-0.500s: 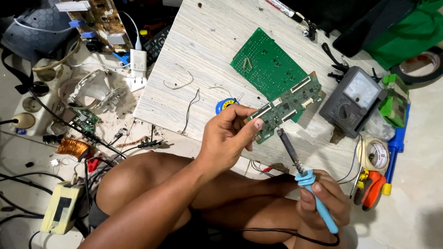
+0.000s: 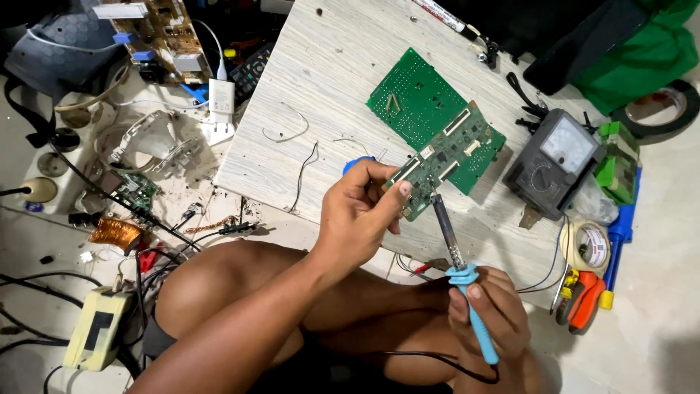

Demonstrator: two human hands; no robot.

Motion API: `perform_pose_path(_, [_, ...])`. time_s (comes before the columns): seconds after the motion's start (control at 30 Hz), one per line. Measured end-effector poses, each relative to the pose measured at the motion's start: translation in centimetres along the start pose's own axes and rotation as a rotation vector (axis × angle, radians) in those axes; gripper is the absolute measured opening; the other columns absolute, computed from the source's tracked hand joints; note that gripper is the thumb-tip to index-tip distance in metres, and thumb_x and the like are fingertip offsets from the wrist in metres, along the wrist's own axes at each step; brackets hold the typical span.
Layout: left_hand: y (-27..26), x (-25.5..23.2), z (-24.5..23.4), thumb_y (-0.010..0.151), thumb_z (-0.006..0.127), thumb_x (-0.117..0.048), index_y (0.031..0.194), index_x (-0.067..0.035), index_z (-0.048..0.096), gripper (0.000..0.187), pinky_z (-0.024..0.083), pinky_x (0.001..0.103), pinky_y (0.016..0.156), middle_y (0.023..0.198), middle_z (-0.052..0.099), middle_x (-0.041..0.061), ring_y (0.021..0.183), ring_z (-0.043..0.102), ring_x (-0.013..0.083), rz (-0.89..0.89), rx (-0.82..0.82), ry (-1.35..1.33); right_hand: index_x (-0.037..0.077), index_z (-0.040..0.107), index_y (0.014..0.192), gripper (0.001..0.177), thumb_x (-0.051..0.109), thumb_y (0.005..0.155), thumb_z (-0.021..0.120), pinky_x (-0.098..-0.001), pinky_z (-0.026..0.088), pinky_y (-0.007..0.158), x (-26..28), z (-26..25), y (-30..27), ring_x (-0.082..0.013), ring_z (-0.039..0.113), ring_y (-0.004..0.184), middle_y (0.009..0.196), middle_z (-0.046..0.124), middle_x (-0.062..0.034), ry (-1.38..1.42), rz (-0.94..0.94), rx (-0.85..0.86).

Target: Soldering electronic components onto a circuit board using a soldering iron and solder wire.

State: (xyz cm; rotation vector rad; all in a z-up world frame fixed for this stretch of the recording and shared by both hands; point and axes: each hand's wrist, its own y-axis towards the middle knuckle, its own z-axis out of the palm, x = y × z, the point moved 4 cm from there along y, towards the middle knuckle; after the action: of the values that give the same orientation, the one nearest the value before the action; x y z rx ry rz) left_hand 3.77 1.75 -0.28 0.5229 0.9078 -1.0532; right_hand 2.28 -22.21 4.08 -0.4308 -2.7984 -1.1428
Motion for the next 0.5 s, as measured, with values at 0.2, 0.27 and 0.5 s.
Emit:
perform_pose_path(0.2, [-0.2, -0.5, -0.9, 0.098, 0.069, -0.015, 0.103, -0.005, 0.060, 0.014, 0.047, 0.023, 0.040, 0.065, 0.058, 0.005, 0.045, 0.053, 0.0111, 0.044, -0.056, -0.006, -0.012, 0.056, 0.099, 0.025, 0.009, 0.108, 0.044, -0.0113, 0.031, 0.040, -4.4, 1.2, -6.5, -0.0058, 0.049, 0.051, 0.073, 0.055, -0.0085, 0.996, 1.106, -0.446])
perform_pose_path(0.27, [0.0, -0.5, -1.1, 0.098, 0.068, -0.016, 0.104, -0.005, 0.060, 0.015, 0.048, 0.024, 0.041, 0.065, 0.056, 0.005, 0.045, 0.053, 0.0112, 0.043, -0.060, -0.012, -0.002, 0.058, 0.106, 0.015, 0.013, 0.105, 0.055, -0.0263, 0.043, 0.046, -4.4, 1.8, -5.8, -0.0181, 0.055, 0.056, 0.073, 0.055, -0.0165, 0.592, 0.780, -0.582])
perform_pose_path(0.5, [0.2, -0.3, -1.1, 0.098, 0.068, -0.018, 0.105, -0.007, 0.059, 0.016, 0.049, 0.025, 0.043, 0.065, 0.060, 0.007, 0.046, 0.053, 0.0109, 0.008, -0.077, 0.002, 0.023, 0.057, 0.099, 0.012, 0.029, 0.093, 0.065, -0.0330, 0.044, 0.061, -4.0, 1.5, -4.8, -0.0137, 0.038, 0.054, 0.059, 0.037, -0.0054, 0.541, 0.934, -0.959])
